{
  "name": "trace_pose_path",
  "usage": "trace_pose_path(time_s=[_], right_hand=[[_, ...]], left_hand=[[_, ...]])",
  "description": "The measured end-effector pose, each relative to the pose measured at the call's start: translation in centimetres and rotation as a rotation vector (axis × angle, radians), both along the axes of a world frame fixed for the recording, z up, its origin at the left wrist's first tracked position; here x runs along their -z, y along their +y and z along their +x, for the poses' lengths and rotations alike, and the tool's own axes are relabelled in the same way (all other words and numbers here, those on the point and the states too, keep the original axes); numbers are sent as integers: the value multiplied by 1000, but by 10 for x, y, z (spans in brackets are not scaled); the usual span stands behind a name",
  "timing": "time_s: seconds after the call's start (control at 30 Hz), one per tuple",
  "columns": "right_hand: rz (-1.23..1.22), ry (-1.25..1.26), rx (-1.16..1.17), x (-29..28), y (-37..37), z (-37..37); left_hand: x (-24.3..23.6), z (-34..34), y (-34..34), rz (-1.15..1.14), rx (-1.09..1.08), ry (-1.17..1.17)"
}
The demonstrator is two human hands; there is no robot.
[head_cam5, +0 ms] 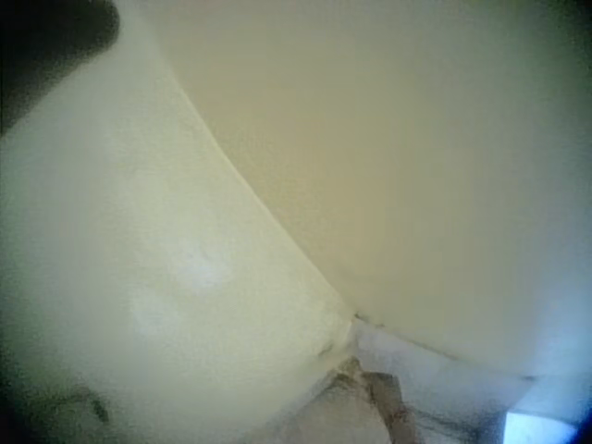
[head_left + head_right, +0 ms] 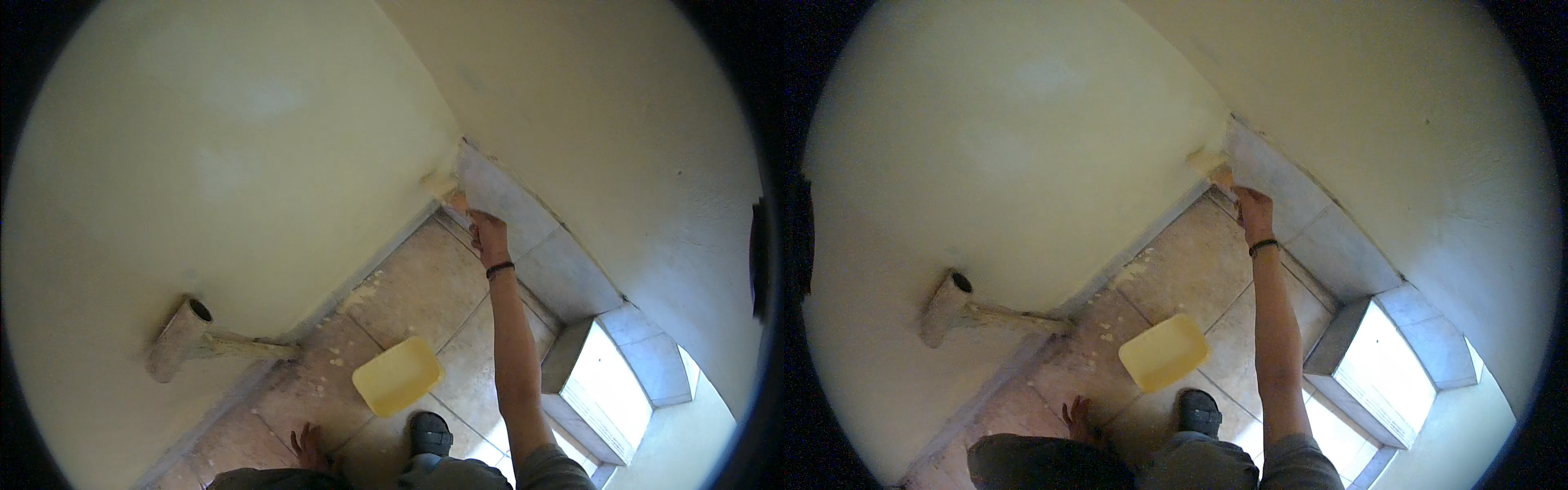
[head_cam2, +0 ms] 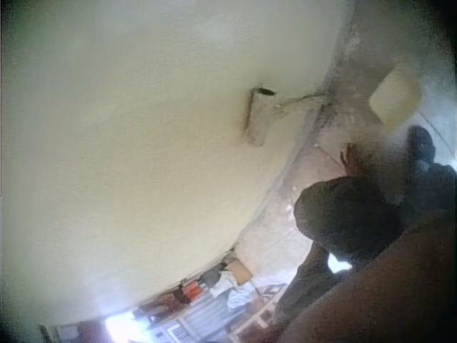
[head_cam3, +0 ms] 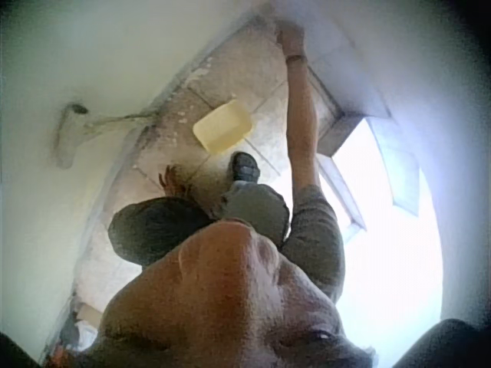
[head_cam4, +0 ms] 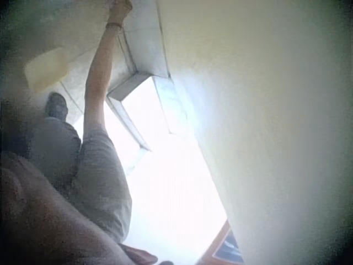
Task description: The person opens a paint bucket, pours yellow paint into a smaller container, and uses a brush to apply the paint to a wall surface near some stairs.
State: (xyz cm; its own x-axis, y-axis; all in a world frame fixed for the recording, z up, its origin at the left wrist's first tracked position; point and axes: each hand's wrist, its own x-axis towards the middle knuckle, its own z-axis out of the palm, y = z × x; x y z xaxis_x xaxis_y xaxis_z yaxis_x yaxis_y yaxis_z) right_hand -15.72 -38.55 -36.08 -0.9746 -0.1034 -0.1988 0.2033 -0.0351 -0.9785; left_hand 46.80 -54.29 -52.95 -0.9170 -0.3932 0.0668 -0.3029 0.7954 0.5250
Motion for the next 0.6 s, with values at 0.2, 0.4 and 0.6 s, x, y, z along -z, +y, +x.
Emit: trace_pose_path(time_s=[0.2, 0.4, 0.6], right_hand=[[-328, -29, -55, -45, -17, -4], [-423, -166, -13, 23, -20, -39], [-481, -222, -18, 48, 9, -45]], left_hand=[[-1, 8, -5, -44, -13, -50], [4, 3, -3, -71, 26, -82], [0, 4, -6, -27, 51, -77]])
